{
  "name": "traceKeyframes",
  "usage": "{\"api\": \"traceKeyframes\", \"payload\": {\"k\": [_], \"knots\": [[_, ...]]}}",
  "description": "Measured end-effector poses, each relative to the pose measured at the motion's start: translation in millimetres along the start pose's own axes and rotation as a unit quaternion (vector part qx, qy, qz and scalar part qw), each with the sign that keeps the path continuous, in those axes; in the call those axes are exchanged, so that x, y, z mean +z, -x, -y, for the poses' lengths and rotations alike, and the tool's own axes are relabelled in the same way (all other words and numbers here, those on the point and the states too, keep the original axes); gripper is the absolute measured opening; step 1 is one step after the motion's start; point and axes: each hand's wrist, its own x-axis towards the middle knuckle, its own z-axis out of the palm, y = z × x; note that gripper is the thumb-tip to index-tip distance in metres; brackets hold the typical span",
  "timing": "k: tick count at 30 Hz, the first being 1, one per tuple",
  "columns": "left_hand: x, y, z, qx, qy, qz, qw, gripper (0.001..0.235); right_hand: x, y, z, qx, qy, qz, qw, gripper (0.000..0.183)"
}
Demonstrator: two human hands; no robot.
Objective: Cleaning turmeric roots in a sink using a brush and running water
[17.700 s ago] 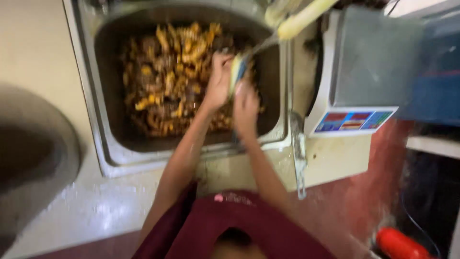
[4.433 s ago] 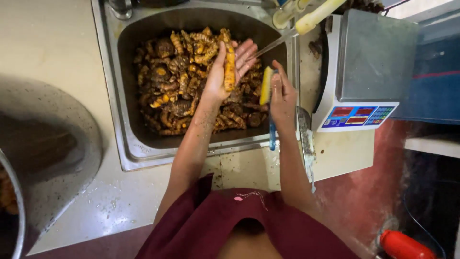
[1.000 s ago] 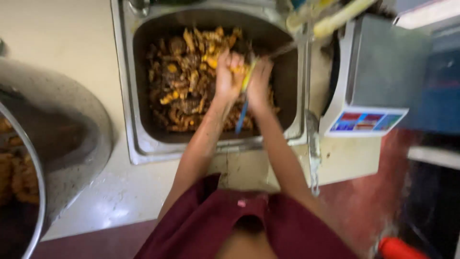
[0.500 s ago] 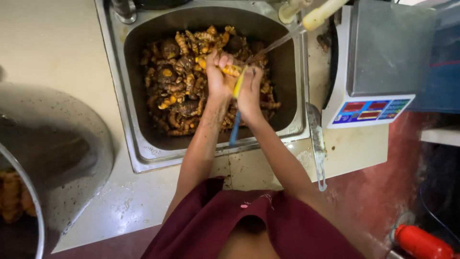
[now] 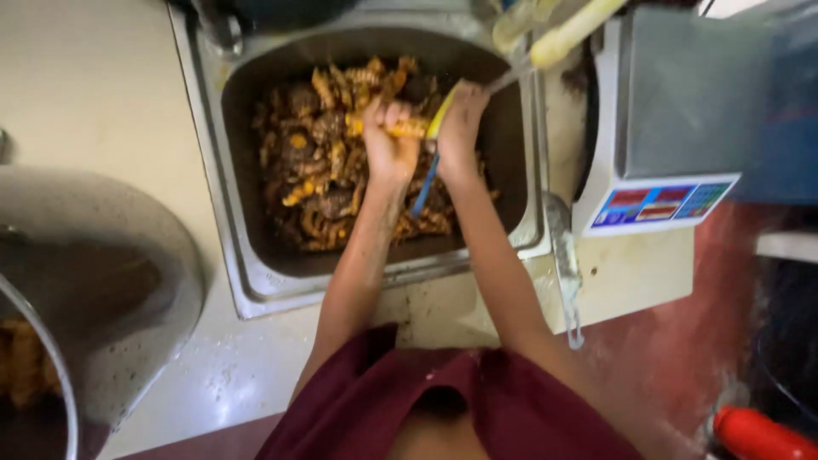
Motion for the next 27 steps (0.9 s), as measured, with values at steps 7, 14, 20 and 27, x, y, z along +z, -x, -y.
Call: {"api": "traceKeyframes", "payload": {"k": [7, 14, 20, 27], "knots": [[12.0, 15.1, -8.1, -0.057, 0.106, 0.072, 0.99, 0.032, -34.4, 71.8, 98.7, 0.244, -0.151, 0.063, 0.956, 0.031], [21.0, 30.5, 2.6, -0.065, 0.116, 0.132, 0.982, 0.035, -41.6, 105.0, 109.9, -0.184, 0.195, 0.159, 0.95, 0.054], [-7.4, -7.0, -13.2, -0.02, 0.055, 0.061, 0.996, 0.037, -22.7, 94.7, 75.5, -0.18, 0.135, 0.198, 0.954, 0.051], [-9.9, 1.3, 4.7, -0.023, -0.019, 0.055, 0.998, 0.034, -26.5, 93.0, 58.3, -0.23, 0.149, 0.131, 0.953, 0.043]]}}
